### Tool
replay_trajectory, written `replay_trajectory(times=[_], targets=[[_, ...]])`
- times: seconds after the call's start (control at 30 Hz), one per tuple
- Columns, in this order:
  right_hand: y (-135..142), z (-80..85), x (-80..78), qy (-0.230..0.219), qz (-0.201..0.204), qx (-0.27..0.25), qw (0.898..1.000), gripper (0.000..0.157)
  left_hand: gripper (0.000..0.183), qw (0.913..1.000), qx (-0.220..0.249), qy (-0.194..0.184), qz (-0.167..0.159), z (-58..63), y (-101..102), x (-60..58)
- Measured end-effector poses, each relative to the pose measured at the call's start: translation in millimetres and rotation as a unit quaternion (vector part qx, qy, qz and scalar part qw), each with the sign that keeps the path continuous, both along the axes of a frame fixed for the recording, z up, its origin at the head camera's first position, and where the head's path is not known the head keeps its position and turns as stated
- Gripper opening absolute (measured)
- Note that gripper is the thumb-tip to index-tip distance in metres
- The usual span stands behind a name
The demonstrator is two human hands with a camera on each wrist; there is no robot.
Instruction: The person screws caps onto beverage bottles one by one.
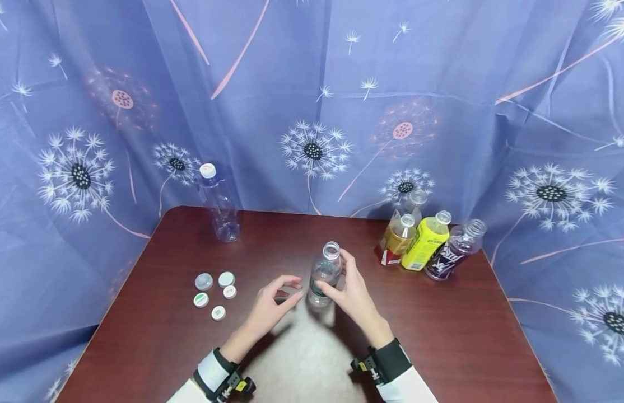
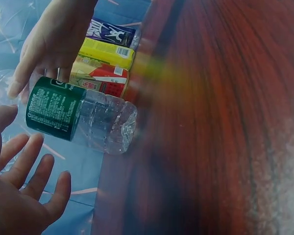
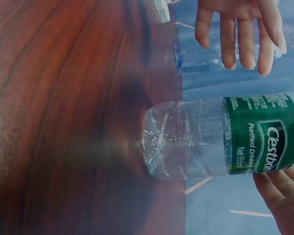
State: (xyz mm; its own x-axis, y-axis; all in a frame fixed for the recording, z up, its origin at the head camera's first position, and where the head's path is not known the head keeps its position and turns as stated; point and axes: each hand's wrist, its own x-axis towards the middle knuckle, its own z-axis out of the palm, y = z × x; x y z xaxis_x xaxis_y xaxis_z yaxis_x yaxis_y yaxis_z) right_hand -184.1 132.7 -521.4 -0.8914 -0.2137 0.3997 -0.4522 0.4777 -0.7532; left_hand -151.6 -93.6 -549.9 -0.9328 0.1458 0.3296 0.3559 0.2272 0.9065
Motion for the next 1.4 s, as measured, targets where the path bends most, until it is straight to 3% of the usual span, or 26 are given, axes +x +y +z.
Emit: replay_trajectory(times=[0.23,0.43,0.57,0.73,0.9,1.03,1.2,1.4], targets=[[5,2.9,-1.1,-0.028,0.003,-0.011,1.000,0.096,0.028,0.9997,-0.021,-0.007,-0.010,1.2,-4,-3.0],[6,4.1,-2.2,-0.011,0.009,-0.033,0.999,0.094,0.020,0.9942,-0.104,0.022,-0.014,4.8,-20,-3.2],[4,3.3,-3.4,-0.008,0.024,-0.027,0.999,0.082,0.019,0.9837,-0.166,0.067,-0.015,6.7,-48,-4.2],[2,4.8,-3.5,-0.016,0.028,-0.017,0.999,0.069,0.023,0.9684,-0.226,0.105,0.004,12.4,-102,-4.9],[4,7.3,-4.6,-0.013,0.028,-0.013,0.999,0.067,0.028,0.9591,-0.266,0.063,0.075,16.3,-153,1.8],[6,8.1,-5.8,-0.018,0.041,-0.011,0.999,0.067,0.029,0.9411,-0.311,0.014,0.132,10.2,-179,14.4],[7,8.2,-7.6,-0.021,0.057,-0.009,0.998,0.066,0.036,0.9288,-0.334,-0.073,0.143,2.2,-191,23.9],[6,15.3,-7.4,-0.037,0.068,-0.005,0.997,0.070,0.041,0.9202,-0.359,-0.075,0.136,-8.7,-188,18.8]])
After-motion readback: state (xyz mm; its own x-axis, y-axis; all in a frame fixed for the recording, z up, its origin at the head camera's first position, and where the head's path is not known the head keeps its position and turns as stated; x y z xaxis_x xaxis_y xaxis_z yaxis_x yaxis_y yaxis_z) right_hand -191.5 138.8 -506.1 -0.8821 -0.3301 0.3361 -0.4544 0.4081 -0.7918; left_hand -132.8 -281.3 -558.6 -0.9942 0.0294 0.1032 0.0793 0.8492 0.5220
